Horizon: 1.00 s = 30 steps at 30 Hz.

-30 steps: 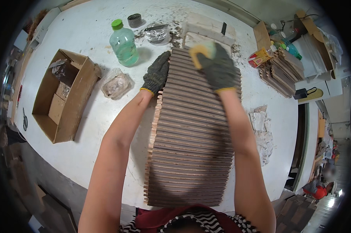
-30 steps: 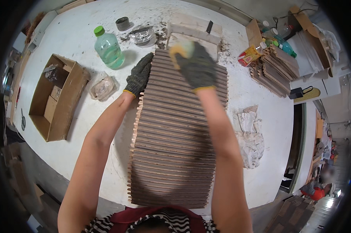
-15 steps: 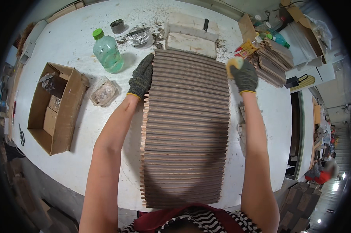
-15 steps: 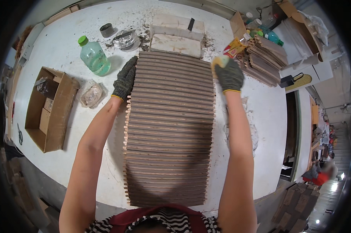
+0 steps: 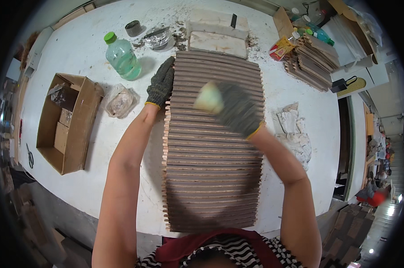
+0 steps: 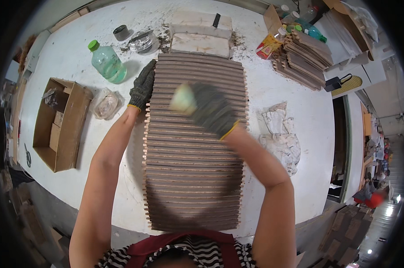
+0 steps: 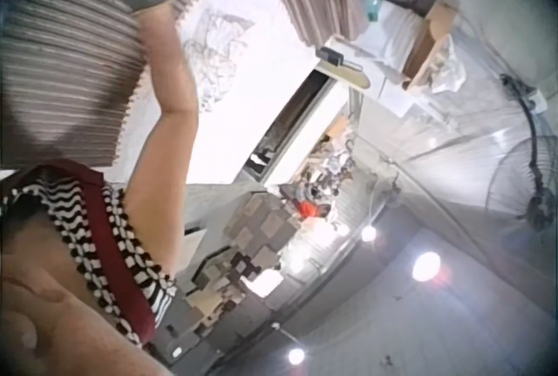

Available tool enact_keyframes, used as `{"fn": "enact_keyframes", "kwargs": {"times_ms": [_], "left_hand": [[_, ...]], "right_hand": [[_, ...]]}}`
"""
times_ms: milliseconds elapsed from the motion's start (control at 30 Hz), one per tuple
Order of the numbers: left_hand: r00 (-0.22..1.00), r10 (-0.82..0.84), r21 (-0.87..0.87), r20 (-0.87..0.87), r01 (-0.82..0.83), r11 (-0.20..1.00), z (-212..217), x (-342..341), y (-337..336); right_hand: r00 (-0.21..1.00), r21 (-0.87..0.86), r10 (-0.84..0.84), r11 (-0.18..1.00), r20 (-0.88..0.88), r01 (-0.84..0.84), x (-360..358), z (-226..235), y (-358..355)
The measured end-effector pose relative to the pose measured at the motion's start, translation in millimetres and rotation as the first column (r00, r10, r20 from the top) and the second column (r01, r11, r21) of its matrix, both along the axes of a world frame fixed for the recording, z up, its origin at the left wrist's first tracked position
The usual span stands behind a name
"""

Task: Cleaning and scrubbing a large panel made of parallel wooden slats using a sponge and small tools.

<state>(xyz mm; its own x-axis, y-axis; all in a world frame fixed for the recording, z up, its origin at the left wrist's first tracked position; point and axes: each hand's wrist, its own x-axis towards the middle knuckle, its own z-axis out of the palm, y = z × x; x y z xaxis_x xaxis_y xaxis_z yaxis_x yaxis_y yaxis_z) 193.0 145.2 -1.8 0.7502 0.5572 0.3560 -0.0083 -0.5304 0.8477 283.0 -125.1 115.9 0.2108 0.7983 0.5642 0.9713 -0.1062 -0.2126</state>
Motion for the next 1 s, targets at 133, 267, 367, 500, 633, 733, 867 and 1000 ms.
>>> {"fn": "enact_keyframes", "kwargs": {"times_ms": [133, 267, 367, 500, 633, 733, 867, 1000], "left_hand": [[0.999, 0.009, -0.013, 0.044, -0.009, 1.0, 3, 4, -2], [0.996, 0.057, 0.077, 0.072, -0.063, 0.995, -2, -2, 4], [1.0, -0.024, -0.441, -0.009, 0.018, 0.897, 32, -10, -13], [0.992, -0.041, -0.659, 0.117, 0.109, 0.744, 37, -22, -16], [0.986, -0.098, -0.572, 0.137, 0.159, 0.804, 3, -33, 3], [0.985, -0.098, -0.645, 0.139, 0.165, 0.746, 4, -45, -8], [0.981, -0.129, -0.618, 0.144, 0.191, 0.762, 1, -77, -8], [0.992, -0.055, -0.594, 0.112, 0.111, 0.797, 18, -91, -32]], "right_hand": [[0.83, -0.2, -0.554, 0.808, 0.061, 0.554, 157, 6, -56], [0.906, 0.028, -0.41, 0.912, 0.106, 0.409, 95, 9, -49], [0.942, 0.039, 0.26, 0.966, -0.211, -0.257, -49, 19, -25], [0.896, -0.112, 0.414, 0.894, -0.16, -0.434, -97, 18, 7], [0.997, 0.018, -0.004, 1.0, 0.08, 0.003, 44, 4, 36], [0.9, -0.124, -0.416, 0.894, 0.133, 0.431, 96, 17, 17], [0.997, -0.093, 0.032, 0.995, 0.075, -0.025, -27, 33, -10], [0.781, -0.244, 0.464, 0.771, -0.418, -0.589, -122, 36, -26]]}}
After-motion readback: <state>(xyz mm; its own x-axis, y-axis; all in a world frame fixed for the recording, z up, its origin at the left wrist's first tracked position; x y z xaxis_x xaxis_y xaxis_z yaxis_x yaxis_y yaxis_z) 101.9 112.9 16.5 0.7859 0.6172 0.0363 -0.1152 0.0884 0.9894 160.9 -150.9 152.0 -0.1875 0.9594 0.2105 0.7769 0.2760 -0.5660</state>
